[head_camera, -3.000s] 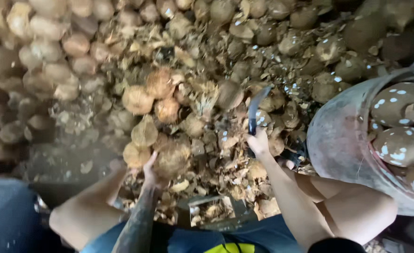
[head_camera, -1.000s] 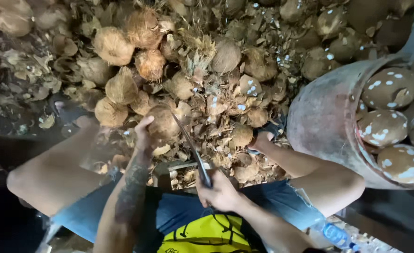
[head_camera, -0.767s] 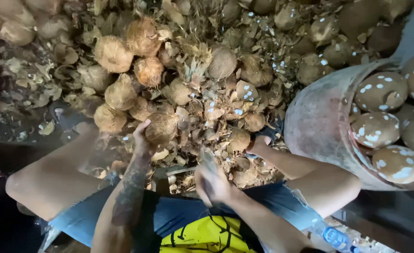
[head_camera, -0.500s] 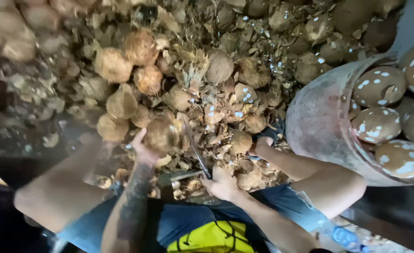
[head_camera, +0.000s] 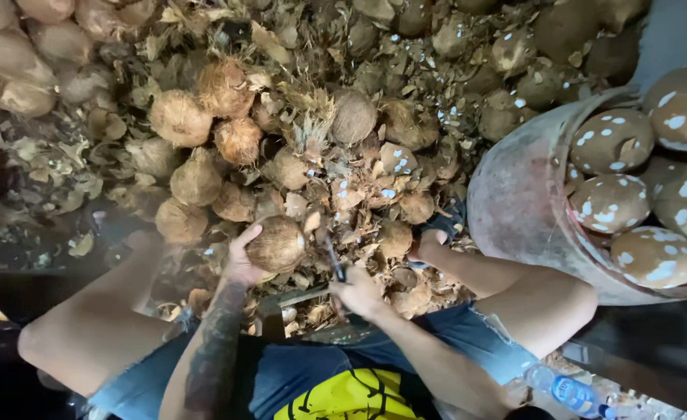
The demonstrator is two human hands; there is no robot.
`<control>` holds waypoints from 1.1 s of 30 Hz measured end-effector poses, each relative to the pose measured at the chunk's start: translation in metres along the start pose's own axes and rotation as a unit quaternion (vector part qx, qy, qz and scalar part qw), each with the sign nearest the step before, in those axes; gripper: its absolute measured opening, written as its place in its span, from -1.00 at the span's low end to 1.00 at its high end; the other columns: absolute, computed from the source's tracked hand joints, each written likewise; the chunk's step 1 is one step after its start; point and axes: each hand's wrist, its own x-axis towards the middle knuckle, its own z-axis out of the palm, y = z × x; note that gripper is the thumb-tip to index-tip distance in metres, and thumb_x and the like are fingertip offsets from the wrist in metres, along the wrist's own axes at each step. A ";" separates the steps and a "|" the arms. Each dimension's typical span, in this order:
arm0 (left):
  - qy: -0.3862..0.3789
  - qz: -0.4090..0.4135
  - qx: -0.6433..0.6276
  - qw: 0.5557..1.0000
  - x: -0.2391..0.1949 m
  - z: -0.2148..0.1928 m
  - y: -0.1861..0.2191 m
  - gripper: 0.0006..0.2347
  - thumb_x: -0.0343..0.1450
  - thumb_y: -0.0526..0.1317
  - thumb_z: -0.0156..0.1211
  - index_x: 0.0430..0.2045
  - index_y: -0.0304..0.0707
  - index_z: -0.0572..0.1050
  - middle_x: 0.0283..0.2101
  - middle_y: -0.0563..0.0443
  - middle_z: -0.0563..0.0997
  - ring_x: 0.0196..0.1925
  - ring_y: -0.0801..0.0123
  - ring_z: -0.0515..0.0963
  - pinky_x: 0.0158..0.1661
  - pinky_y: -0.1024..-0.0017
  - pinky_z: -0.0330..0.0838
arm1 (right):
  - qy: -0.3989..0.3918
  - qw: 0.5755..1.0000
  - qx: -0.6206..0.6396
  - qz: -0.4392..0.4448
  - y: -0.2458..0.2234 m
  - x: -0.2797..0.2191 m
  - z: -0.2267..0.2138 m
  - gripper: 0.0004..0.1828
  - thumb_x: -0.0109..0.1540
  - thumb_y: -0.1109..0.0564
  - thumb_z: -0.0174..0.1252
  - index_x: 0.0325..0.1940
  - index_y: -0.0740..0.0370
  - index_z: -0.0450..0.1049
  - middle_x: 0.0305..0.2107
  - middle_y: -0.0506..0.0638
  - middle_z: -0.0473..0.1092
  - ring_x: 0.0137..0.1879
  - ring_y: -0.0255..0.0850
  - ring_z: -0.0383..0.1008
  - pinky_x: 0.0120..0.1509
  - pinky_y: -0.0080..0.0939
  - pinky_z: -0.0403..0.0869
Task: The person sits on the floor and uses a knife to peel the husk off coconuts. They hold the coconut in one hand and strike the husk with the knife in the other, removing the fibrous outer layer. The peeled coconuts are placed into a large bucket to the right.
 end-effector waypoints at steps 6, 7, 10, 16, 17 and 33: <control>0.023 -0.059 -0.005 0.998 0.028 -0.022 -0.008 -0.50 0.20 -0.03 0.53 -0.01 -0.23 0.65 -0.01 -0.23 0.70 -0.01 -0.09 0.71 0.04 -0.03 0.58 | -0.119 0.863 0.144 -0.469 -0.070 -0.097 -0.037 -0.77 0.14 0.54 0.09 -0.39 0.28 0.40 -0.65 0.09 0.50 -0.59 -0.12 0.55 -0.39 -0.21 0.52; 0.038 -0.072 0.054 0.995 0.031 -0.024 -0.008 -0.52 0.20 0.00 0.45 -0.02 -0.13 0.57 0.01 -0.18 0.67 0.01 -0.05 0.67 0.04 -0.02 0.57 | -0.096 0.815 0.097 -0.563 -0.072 -0.103 -0.037 -0.86 0.24 0.35 0.07 -0.34 0.19 0.29 -0.59 0.01 0.40 -0.53 -0.20 0.48 -0.41 -0.29 0.50; 0.062 -0.087 0.123 0.987 0.036 -0.023 -0.007 -0.41 0.17 0.05 0.35 0.11 -0.02 0.43 0.15 -0.15 0.59 0.12 -0.03 0.58 0.13 -0.02 0.50 | -0.089 0.731 0.010 -0.676 -0.062 -0.081 -0.034 -0.73 0.33 0.15 0.17 -0.32 0.13 0.19 -0.59 -0.12 0.30 -0.53 -0.28 0.36 -0.48 -0.32 0.45; 0.076 -0.048 0.009 0.996 0.026 -0.023 -0.008 -0.35 0.18 0.10 0.53 0.13 -0.21 0.55 0.10 -0.22 0.66 0.13 -0.09 0.67 0.15 -0.13 0.50 | 0.026 0.993 -0.092 -0.073 0.025 0.003 0.019 -0.48 0.11 -0.06 0.31 -0.03 0.40 0.55 -0.44 0.36 0.52 -0.30 0.25 0.62 -0.19 0.19 0.57; 0.095 -0.064 -0.027 0.993 0.024 -0.024 -0.003 -0.33 0.17 0.12 0.54 0.14 -0.17 0.53 0.14 -0.25 0.64 0.17 -0.14 0.65 0.18 -0.24 0.46 | 0.028 0.993 0.030 0.114 0.036 0.020 0.025 -0.37 0.11 -0.15 0.31 0.15 0.27 0.52 -0.47 0.18 0.55 -0.42 0.00 0.67 -0.26 0.03 0.64; 0.065 -0.046 -0.124 0.989 0.029 -0.020 -0.001 -0.48 0.22 0.10 0.50 -0.05 -0.23 0.63 0.02 -0.20 0.72 0.10 -0.13 0.69 0.19 -0.19 0.50 | -0.053 0.966 -0.252 -0.037 0.005 -0.025 0.007 -0.48 0.19 -0.19 0.21 -0.07 0.35 0.53 -0.40 0.28 0.57 0.03 0.26 0.62 0.20 0.35 0.46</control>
